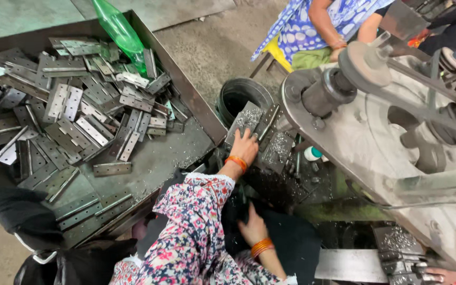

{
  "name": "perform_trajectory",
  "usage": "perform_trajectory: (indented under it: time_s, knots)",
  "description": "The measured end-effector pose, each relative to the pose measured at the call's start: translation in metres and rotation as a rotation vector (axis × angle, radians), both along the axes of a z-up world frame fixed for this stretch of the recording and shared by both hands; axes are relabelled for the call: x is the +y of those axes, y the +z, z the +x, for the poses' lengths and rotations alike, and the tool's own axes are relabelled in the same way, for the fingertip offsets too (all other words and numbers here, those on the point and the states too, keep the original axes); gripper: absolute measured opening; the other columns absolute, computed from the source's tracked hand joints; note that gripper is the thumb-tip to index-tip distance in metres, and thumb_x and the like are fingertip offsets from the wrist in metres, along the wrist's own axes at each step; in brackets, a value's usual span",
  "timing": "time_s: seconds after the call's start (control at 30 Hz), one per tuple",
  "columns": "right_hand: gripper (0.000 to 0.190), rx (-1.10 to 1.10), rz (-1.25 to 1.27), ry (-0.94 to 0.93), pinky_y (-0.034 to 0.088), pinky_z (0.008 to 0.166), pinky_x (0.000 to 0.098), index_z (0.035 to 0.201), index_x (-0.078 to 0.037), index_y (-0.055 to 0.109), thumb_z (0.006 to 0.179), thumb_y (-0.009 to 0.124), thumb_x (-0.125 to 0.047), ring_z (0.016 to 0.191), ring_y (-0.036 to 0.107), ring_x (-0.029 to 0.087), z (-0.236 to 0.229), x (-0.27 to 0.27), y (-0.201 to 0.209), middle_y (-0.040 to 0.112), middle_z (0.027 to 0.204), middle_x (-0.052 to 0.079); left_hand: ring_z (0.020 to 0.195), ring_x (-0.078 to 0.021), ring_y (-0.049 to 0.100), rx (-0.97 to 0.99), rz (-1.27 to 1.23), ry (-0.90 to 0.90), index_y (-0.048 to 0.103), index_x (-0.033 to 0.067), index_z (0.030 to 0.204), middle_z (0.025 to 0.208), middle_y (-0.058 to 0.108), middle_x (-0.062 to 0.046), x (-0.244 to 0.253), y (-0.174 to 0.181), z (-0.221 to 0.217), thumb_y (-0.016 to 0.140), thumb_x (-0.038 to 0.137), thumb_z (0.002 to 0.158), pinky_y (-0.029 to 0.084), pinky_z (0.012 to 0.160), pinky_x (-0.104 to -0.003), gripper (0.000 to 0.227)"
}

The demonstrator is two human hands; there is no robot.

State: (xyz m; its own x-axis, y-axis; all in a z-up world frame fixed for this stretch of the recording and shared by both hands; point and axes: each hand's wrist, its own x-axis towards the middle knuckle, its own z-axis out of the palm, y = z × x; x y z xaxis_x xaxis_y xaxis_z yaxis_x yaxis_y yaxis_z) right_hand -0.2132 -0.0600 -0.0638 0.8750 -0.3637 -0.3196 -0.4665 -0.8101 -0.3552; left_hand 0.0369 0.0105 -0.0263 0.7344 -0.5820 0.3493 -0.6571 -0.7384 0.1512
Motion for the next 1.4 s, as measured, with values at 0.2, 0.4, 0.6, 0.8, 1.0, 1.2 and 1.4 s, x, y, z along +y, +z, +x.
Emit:
perform_trajectory:
  time_s: [0.2,0.4,0.6,0.8,1.0,1.2,1.4]
  knots:
    - [0.088,0.072,-0.065,0.003,0.056,0.090,0.0538,0.158,-0.023,0.029,0.083,0.074,-0.033,0.104,0.068,0.047,0.008,-0.004,0.006,0.071,0.113,0.028,0.136,-0.0334,0.043,-0.023,-0.069,0.048,0.079,0.0154,0.100,0.126,0.067,-0.002,-0.018,-0.004,0.022,0.056,0.020,0.093,0.031,0.110,-0.067,0.025]
    - [0.083,-0.120,0.027,-0.064,0.058,0.082,0.0548,0.154,-0.021,0.033,0.084,0.075,-0.033,0.101,0.069,0.047,-0.019,0.014,-0.053,0.071,0.112,0.026,0.137,-0.0341,0.042,-0.038,-0.036,0.046,0.078,0.0140,0.105,0.130,0.066,-0.004,-0.010,0.001,0.015,0.056,0.021,0.093,0.033,0.108,-0.065,0.026]
    - [0.088,-0.076,0.028,0.015,0.057,0.088,0.0514,0.155,-0.019,0.032,0.080,0.075,-0.027,0.104,0.069,0.046,-0.006,-0.002,-0.019,0.071,0.112,0.027,0.144,-0.0373,0.035,0.079,0.061,0.009,0.076,0.0127,0.115,0.140,0.060,-0.005,-0.010,-0.002,0.003,0.050,0.023,0.097,0.027,0.110,-0.072,0.034]
    - [0.078,0.031,-0.061,0.064,0.057,0.090,0.0508,0.154,-0.015,0.037,0.087,0.074,-0.032,0.104,0.069,0.047,0.014,-0.021,0.012,0.070,0.112,0.029,0.145,-0.0348,0.033,0.126,0.003,0.028,0.074,0.0122,0.118,0.150,0.053,-0.002,-0.025,-0.001,0.022,0.046,0.023,0.097,0.019,0.113,-0.075,0.037]
    - [0.080,-0.081,0.042,-0.099,0.057,0.090,0.0506,0.154,-0.015,0.036,0.086,0.072,-0.033,0.104,0.069,0.047,-0.019,0.028,-0.045,0.070,0.111,0.029,0.147,-0.0332,0.033,0.116,0.027,0.036,0.073,0.0129,0.123,0.149,0.054,0.000,-0.026,0.001,0.028,0.045,0.022,0.099,0.018,0.115,-0.074,0.038]
    - [0.082,0.012,0.058,-0.087,0.057,0.090,0.0505,0.155,-0.016,0.035,0.084,0.071,-0.034,0.104,0.069,0.046,-0.012,0.023,-0.023,0.070,0.110,0.029,0.144,-0.0326,0.033,0.059,0.014,0.026,0.073,0.0136,0.121,0.144,0.058,-0.001,-0.025,0.000,0.028,0.047,0.023,0.097,0.019,0.114,-0.074,0.037]
    - [0.077,0.030,-0.008,0.120,0.055,0.096,0.0487,0.152,-0.010,0.040,0.086,0.069,-0.035,0.109,0.068,0.046,0.026,-0.018,0.032,0.070,0.112,0.031,0.142,-0.0337,0.037,0.070,0.149,-0.051,0.077,0.0162,0.113,0.129,0.066,-0.004,-0.009,0.008,0.002,0.051,0.024,0.097,0.023,0.113,-0.071,0.031]
